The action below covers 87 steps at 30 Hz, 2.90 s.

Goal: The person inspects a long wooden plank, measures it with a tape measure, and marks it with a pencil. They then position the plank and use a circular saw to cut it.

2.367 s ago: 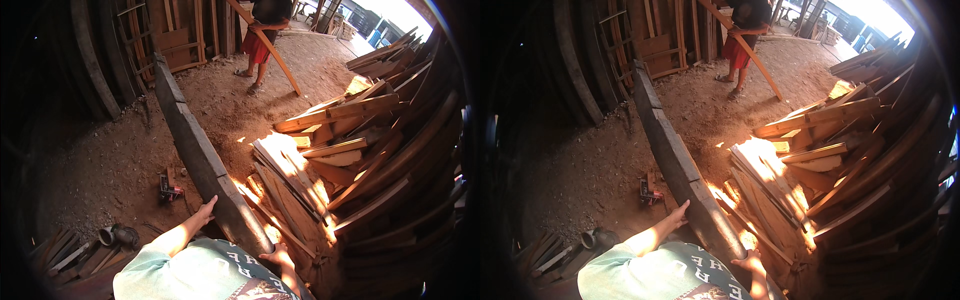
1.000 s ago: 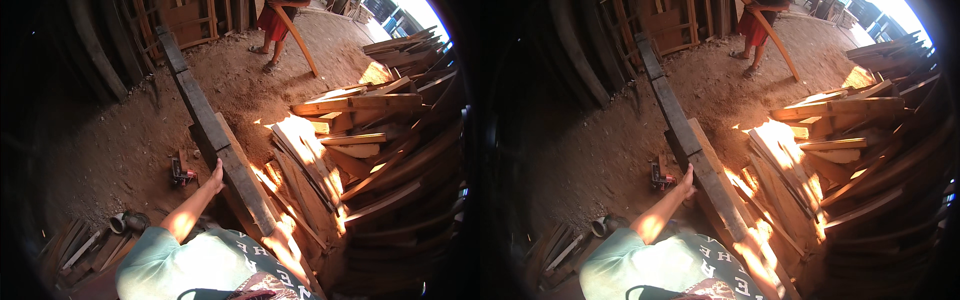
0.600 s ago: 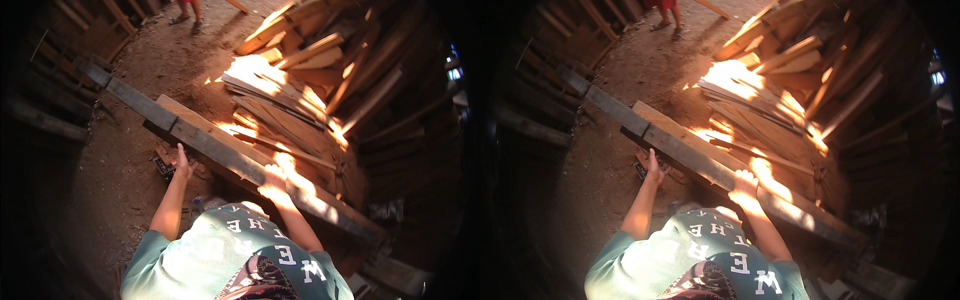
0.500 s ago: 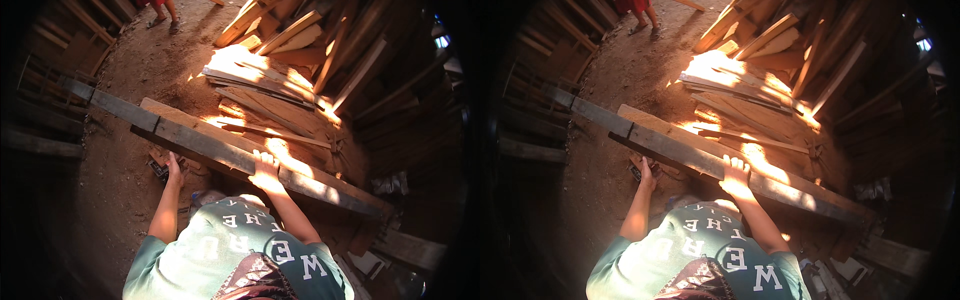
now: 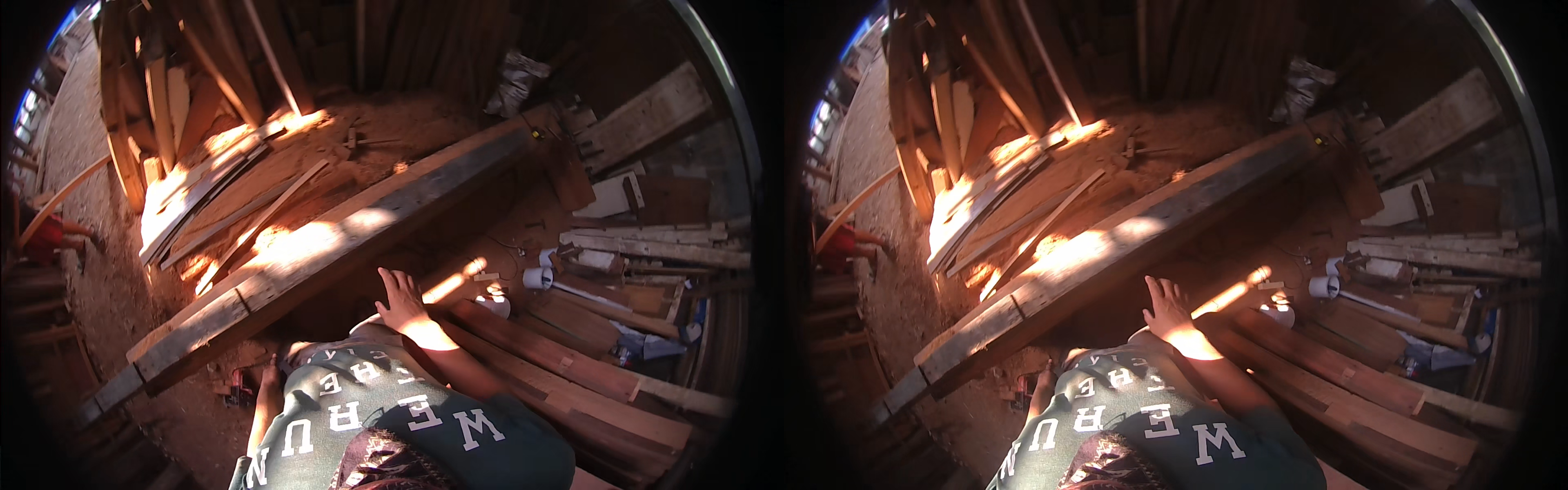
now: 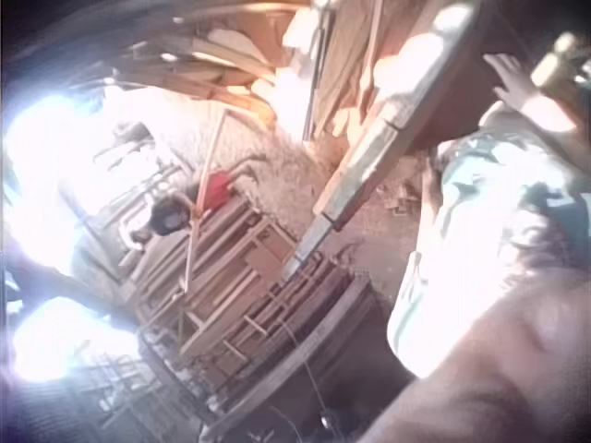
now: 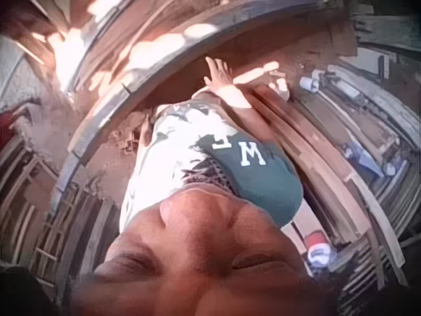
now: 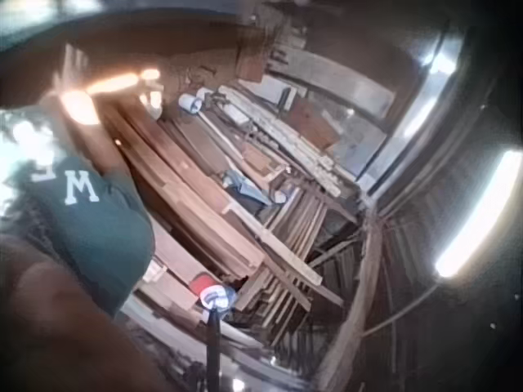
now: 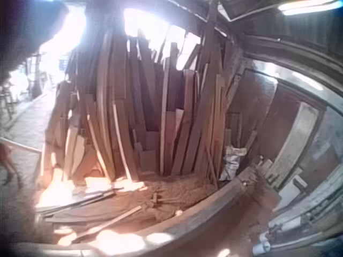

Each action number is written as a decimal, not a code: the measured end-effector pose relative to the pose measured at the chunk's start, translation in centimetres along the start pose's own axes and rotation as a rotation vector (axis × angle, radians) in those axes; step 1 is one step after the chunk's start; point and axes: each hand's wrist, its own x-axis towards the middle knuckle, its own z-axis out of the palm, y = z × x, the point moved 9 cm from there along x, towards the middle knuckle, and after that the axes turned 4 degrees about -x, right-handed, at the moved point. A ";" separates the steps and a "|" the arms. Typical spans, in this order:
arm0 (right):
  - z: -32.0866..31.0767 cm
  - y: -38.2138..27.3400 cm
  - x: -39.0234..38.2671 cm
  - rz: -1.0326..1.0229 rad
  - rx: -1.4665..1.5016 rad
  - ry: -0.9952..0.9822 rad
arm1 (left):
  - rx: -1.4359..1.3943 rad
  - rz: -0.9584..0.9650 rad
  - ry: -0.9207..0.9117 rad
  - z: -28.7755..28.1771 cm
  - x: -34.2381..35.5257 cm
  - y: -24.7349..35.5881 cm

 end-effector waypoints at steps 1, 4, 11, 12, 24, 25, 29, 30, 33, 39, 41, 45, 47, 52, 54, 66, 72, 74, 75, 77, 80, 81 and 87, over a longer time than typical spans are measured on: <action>-0.1 3.8 -0.8 0.075 0.028 -0.015 | 0.127 -0.097 -0.050 1.0 0.1 1.6; -0.5 14.0 -5.5 0.232 0.159 -0.036 | 0.123 0.019 -0.197 6.9 0.2 8.8; -3.0 27.0 -13.2 0.396 0.225 0.062 | 0.150 0.574 -0.492 17.1 -3.3 26.6; -3.0 27.4 -12.8 0.406 0.225 0.057 | 0.449 0.767 -0.393 16.2 0.0 26.6; -11.8 33.5 -5.3 0.391 0.239 -0.047 | 0.055 0.022 -0.358 24.9 7.2 25.9; -13.2 34.1 -3.4 0.368 0.202 -0.051 | 0.034 -0.005 -0.370 26.1 7.3 26.4; -18.9 36.2 5.6 0.262 0.140 -0.041 | -0.093 -0.092 -0.387 30.3 7.3 27.6; -19.9 36.6 8.0 0.233 0.125 -0.046 | -0.136 -0.112 -0.382 31.4 7.3 28.0; -22.3 37.1 14.9 0.096 0.058 -0.064 | -0.271 -0.167 -0.355 34.7 7.0 29.3; -25.4 35.8 24.2 -0.230 -0.035 -0.024 | -0.583 -0.209 -0.232 39.8 4.7 33.5; -26.0 36.6 26.0 -0.281 -0.048 -0.051 | -0.647 -0.221 -0.179 40.8 4.0 35.6; -27.2 38.7 29.8 -0.353 -0.176 -0.174 | -0.690 -0.273 -0.003 41.8 2.2 37.9; -27.6 40.7 32.0 -0.453 -0.280 -0.190 | -0.796 -0.279 0.130 43.8 2.0 37.4; -28.2 46.6 37.4 -0.669 -0.386 -0.289 | -1.020 -0.403 0.203 52.8 -1.4 38.8; -27.6 48.3 39.0 -0.779 -0.369 -0.335 | -1.124 -0.469 0.203 57.8 -2.3 39.7; -26.1 56.3 40.2 -0.995 -0.336 -0.598 | -1.621 -0.442 0.271 86.7 -6.9 48.2; -29.5 57.7 40.5 -0.893 -0.457 -0.542 | -1.417 -0.488 0.458 84.2 -12.1 54.2; -29.6 58.5 40.5 -0.843 -0.493 -0.581 | -1.479 -0.440 0.497 84.2 -12.9 55.6; -29.6 58.6 40.6 -0.878 -0.469 -0.572 | -1.508 -0.417 0.512 84.7 -13.2 55.9; -28.9 59.0 40.5 -0.948 -0.417 -0.563 | -1.577 -0.404 0.537 87.3 -13.4 55.3; -29.9 59.1 40.4 -0.904 -0.498 -0.511 | -1.584 -0.348 0.472 88.5 -14.3 57.2; -30.3 58.9 40.3 -0.900 -0.529 -0.492 | -1.577 -0.352 0.461 89.0 -14.9 57.6; -30.4 61.2 40.9 -0.839 -0.541 -0.491 | -1.447 -0.274 0.411 93.5 -13.5 56.3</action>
